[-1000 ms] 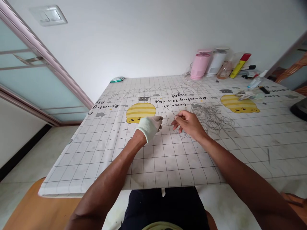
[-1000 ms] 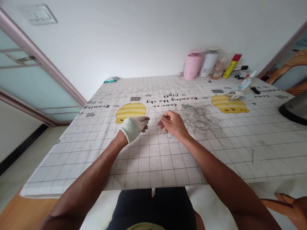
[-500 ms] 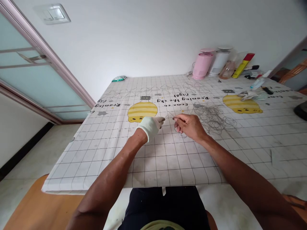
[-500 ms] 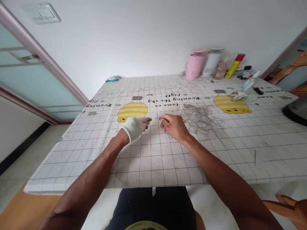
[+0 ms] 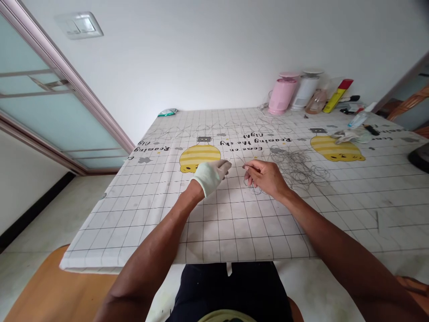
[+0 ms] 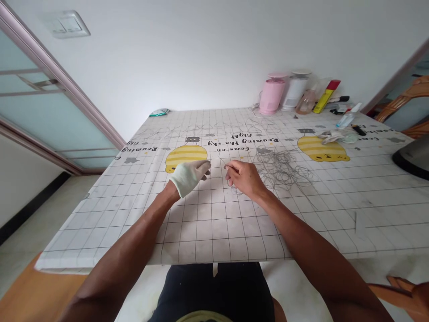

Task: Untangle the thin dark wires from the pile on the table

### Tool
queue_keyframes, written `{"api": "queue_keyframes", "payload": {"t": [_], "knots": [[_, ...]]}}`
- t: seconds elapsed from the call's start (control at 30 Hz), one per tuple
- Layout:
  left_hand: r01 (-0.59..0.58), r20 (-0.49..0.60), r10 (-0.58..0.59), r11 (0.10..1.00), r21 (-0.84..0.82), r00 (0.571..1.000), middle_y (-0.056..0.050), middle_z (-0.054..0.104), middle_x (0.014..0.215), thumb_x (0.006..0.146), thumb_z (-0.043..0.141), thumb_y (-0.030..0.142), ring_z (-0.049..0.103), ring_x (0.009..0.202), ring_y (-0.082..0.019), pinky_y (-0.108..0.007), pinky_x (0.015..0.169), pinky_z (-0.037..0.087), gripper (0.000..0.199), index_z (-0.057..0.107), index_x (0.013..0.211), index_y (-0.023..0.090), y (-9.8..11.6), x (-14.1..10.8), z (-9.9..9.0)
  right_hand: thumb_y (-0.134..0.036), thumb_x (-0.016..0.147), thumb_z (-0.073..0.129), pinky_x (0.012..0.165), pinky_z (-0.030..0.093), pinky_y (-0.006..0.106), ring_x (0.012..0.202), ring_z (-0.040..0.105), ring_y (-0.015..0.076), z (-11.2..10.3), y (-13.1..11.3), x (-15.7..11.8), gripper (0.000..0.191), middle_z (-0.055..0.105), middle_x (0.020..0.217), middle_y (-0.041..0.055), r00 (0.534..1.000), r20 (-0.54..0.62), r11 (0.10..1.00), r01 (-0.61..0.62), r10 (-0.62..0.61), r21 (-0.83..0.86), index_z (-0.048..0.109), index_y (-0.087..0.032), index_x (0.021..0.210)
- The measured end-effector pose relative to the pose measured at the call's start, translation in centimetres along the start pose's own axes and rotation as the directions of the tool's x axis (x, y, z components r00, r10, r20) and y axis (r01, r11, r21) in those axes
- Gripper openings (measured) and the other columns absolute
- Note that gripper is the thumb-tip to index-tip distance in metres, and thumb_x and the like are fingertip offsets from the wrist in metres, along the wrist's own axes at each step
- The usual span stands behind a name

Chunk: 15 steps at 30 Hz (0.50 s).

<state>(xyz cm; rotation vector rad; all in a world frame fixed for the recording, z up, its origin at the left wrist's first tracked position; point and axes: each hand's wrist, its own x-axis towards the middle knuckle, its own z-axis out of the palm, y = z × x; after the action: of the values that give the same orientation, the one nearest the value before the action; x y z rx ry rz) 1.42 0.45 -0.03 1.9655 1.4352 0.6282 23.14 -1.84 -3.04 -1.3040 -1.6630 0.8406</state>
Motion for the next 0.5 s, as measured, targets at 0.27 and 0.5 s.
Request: {"api": "queue_keyframes", "payload": {"t": [0.27,0.5], "knots": [[0.132,0.094,-0.116,0.972,-0.193,0.989,-0.002,0.078,0.089,0.092,0.057,0.033,0.073,0.078,-0.017,-0.027,0.075,0.054,0.03,0.075,0.113,0.02,0.3,-0.2,0.0,-0.036,0.099,0.059,0.04,0.044,0.022,0.049,0.059,0.0123,0.0,0.3,0.1,0.022,0.068,0.07,0.0019,0.995,-0.096,1.0,0.028,-0.027,0.012,0.073,-0.02,0.095],[0.068,0.025,-0.064,0.971,-0.23,0.998,-0.001,0.078,0.093,0.092,0.06,0.027,0.073,0.088,-0.015,-0.024,0.085,0.054,0.03,0.079,0.115,0.024,0.4,-0.7,0.8,-0.036,0.098,0.06,0.041,0.041,0.023,0.047,0.053,0.0109,-0.2,0.0,0.1,0.023,0.065,0.065,0.0005,0.997,-0.081,1.0,0.005,-0.004,0.02,0.073,-0.02,0.089]]}}
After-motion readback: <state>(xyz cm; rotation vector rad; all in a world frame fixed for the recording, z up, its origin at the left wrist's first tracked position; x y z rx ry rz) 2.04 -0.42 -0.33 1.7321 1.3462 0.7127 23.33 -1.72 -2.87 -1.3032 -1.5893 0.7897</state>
